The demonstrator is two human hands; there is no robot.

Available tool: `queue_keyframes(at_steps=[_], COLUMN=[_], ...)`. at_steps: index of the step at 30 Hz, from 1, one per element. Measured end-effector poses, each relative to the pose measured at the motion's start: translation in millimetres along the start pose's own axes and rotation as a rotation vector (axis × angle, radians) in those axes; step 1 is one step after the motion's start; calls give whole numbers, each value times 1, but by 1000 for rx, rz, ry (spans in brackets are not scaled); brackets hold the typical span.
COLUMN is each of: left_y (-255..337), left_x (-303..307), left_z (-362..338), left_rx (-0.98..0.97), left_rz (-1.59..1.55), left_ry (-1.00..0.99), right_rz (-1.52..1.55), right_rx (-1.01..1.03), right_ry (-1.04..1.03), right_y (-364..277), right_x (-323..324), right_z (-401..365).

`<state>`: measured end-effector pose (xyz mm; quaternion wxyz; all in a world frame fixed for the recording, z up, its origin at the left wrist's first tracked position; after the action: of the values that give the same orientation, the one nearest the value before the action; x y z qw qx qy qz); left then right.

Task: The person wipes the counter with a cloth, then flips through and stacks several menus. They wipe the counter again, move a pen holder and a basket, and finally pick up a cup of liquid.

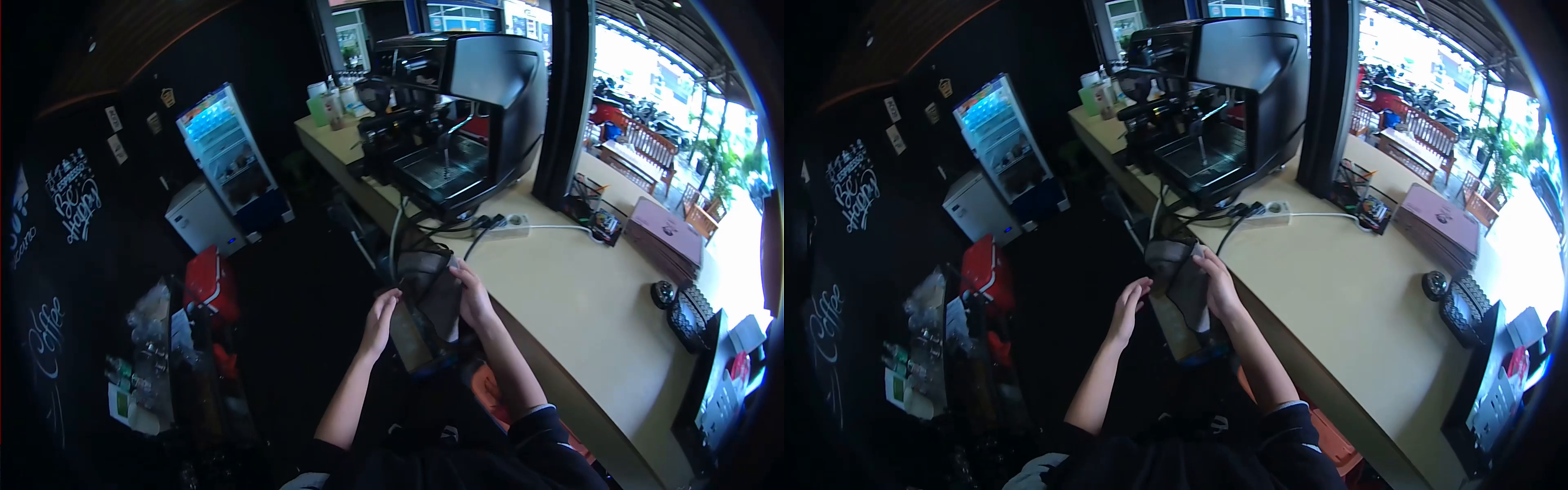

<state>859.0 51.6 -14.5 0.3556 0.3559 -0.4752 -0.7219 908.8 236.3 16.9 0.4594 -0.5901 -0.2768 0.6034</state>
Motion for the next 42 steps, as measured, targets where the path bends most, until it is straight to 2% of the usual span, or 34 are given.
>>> queue_keyframes(at_steps=[2,3,4,6,7,8,11,14,16,18,20,23,24,26,28,30,32,35,40,42], left_y=[-13,-12,-9,5,31,31,51,74,82,87,94,107,112,111,125,122,106,95,106,98], left_x=[8,15,26,56,69,91,160,217,269,328,386,462,484,517,539,563,573,572,603,621], left_z=[-7,-9,-8,-3,-3,-3,5,9,14,18,16,16,19,32,40,58,85,140,234,274], left_rx=[408,433,414,249,147,134,-70,-203,-259,-279,-294,-308,-321,-343,-404,-415,-338,-297,-480,-496], left_rz=[-462,-549,-558,-617,-429,-430,-317,-215,-141,-89,-3,43,50,101,596,471,178,249,564,587], left_ry=[44,83,110,218,250,277,345,283,320,357,426,568,614,567,750,743,591,400,318,304], right_rz=[108,125,143,160,100,38,-128,-132,-55,-27,-75,-277,-291,-242,-272,-257,-280,-305,121,54], right_rx=[-45,-64,-85,-119,-156,-189,-132,-134,-185,-200,-148,37,14,32,-13,-75,-55,-32,-222,-169], right_ry=[-151,-177,-210,-322,-324,-324,-380,-436,-508,-485,-499,-378,-352,-347,-344,-338,-345,-424,-528,-542], right_y=[16,24,32,54,64,74,104,145,173,209,242,260,268,280,291,300,326,338,350,353], right_x=[-33,-49,-64,-92,-108,-122,-175,-236,-286,-331,-372,-421,-430,-451,-465,-480,-486,-496,-498,-496], right_z=[2,4,7,19,25,31,57,89,113,140,164,197,208,226,244,267,298,339,420,459])
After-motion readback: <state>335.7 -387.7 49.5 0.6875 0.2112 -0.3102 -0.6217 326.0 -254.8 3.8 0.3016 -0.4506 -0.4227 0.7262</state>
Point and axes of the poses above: each hand's wrist, its own z-axis towards the middle knuckle, its own x-axis out of the back of the hand, y = z × x, the point moved 5 cm from there along z, towards the middle knuckle, and after that the axes turned 14 degrees about -z, right-handed, at the moved point
